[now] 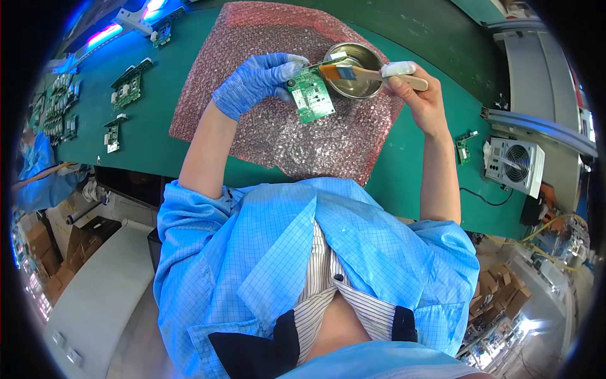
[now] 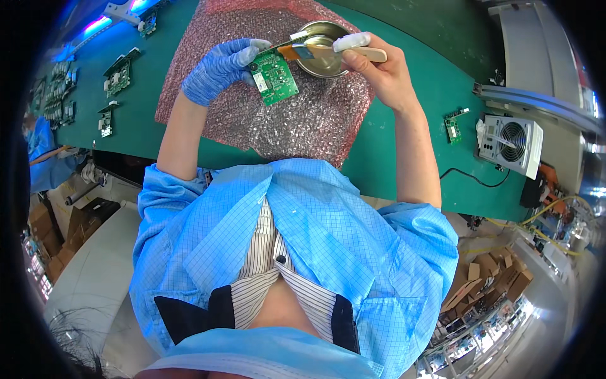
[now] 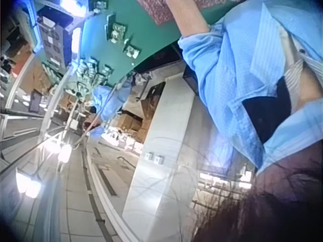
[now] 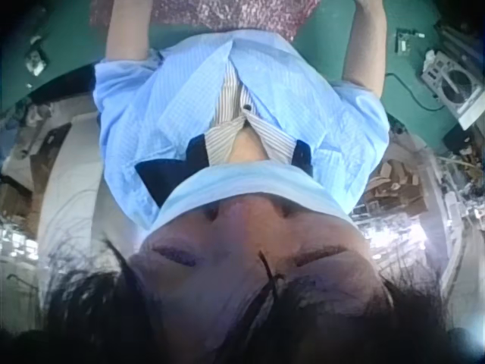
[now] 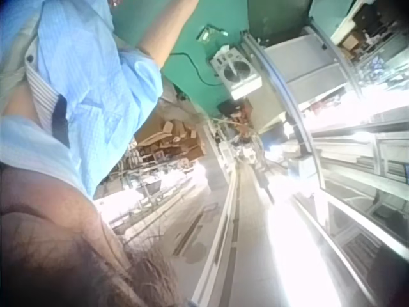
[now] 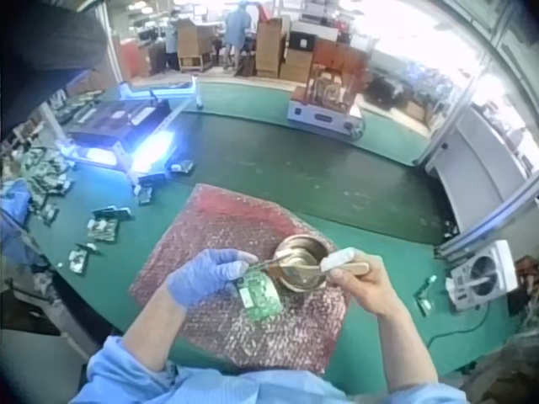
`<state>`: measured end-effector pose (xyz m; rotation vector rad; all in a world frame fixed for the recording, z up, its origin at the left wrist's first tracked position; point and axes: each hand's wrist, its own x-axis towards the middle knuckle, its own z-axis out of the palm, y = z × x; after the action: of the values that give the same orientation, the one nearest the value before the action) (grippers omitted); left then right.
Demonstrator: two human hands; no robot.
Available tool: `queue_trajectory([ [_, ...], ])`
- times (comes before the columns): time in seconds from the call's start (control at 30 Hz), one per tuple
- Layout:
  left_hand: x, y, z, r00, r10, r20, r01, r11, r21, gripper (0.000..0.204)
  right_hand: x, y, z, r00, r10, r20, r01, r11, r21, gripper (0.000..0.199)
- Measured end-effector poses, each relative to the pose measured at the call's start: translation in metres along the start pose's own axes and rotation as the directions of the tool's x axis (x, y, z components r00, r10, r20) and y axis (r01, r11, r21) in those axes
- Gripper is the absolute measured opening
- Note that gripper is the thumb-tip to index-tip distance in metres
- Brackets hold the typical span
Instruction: Applying a liquid coating to printed circuit boards using a brush at a workstation.
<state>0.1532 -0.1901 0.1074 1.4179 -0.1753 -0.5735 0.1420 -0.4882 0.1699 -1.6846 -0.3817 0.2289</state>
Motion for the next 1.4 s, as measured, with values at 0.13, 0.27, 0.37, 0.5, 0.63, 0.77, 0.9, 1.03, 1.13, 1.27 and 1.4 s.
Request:
queue_trajectory([
  [0.13, 0.003, -0.002, 0.001, 1.000, -0.015, -0.016, 0.015, 1.000, 0.012, 0.056, 0.004, -0.001, 0.007, 0.996, -0.001, 0.084, 0.002, 1.000, -0.015, 0.026],
  [0.27, 0.006, -0.002, 0.004, 1.000, -0.017, 0.009, 0.017, 1.000, -0.020, 0.055, 0.009, 0.004, 0.015, 0.993, 0.003, 0.120, 0.006, 0.998, -0.067, 0.026],
  [0.37, 0.007, -0.002, 0.005, 1.000, -0.020, 0.004, 0.020, 1.000, -0.002, 0.052, 0.009, 0.006, 0.021, 0.997, 0.042, 0.071, -0.038, 0.997, -0.063, 0.025],
  [0.5, 0.007, -0.004, 0.007, 0.997, -0.048, -0.063, 0.045, 0.998, -0.044, 0.046, -0.001, 0.008, 0.022, 0.996, 0.086, 0.000, -0.086, 0.995, -0.041, 0.022],
  [0.63, 0.005, -0.006, 0.007, 0.987, -0.053, -0.154, 0.043, 0.997, -0.070, 0.043, -0.018, 0.011, 0.023, 0.980, 0.201, 0.013, -0.200, 0.979, -0.049, 0.019],
  [0.77, 0.006, -0.006, 0.009, 0.978, -0.035, -0.204, 0.023, 0.998, -0.063, 0.042, -0.023, 0.007, 0.022, 0.994, 0.102, -0.037, -0.103, 0.995, -0.002, 0.021],
  [0.9, 0.009, -0.001, 0.014, 0.973, -0.051, -0.226, 0.048, 0.999, -0.017, 0.042, -0.014, 0.006, 0.037, 0.992, -0.082, -0.098, 0.073, 0.994, -0.086, 0.017],
  [1.03, 0.008, 0.002, 0.016, 0.967, -0.035, -0.253, 0.036, 0.999, 0.001, 0.041, -0.003, 0.008, 0.051, 0.983, -0.181, 0.002, 0.176, 0.949, -0.261, 0.015],
  [1.13, 0.004, 0.001, 0.014, 0.959, -0.027, -0.282, 0.017, 0.999, -0.038, 0.040, -0.009, 0.006, 0.051, 0.977, -0.194, 0.084, 0.211, 0.895, -0.393, 0.015],
  [1.27, 0.001, -0.001, 0.011, 0.949, -0.033, -0.314, 0.023, 0.999, -0.035, 0.038, -0.021, 0.001, 0.035, 0.996, -0.010, 0.083, 0.040, 0.929, -0.369, 0.016],
  [1.4, 0.003, 0.003, 0.013, 0.967, -0.005, -0.253, -0.007, 0.999, -0.044, 0.038, -0.018, 0.006, 0.027, 0.995, -0.007, -0.102, -0.001, 0.997, -0.076, 0.018],
])
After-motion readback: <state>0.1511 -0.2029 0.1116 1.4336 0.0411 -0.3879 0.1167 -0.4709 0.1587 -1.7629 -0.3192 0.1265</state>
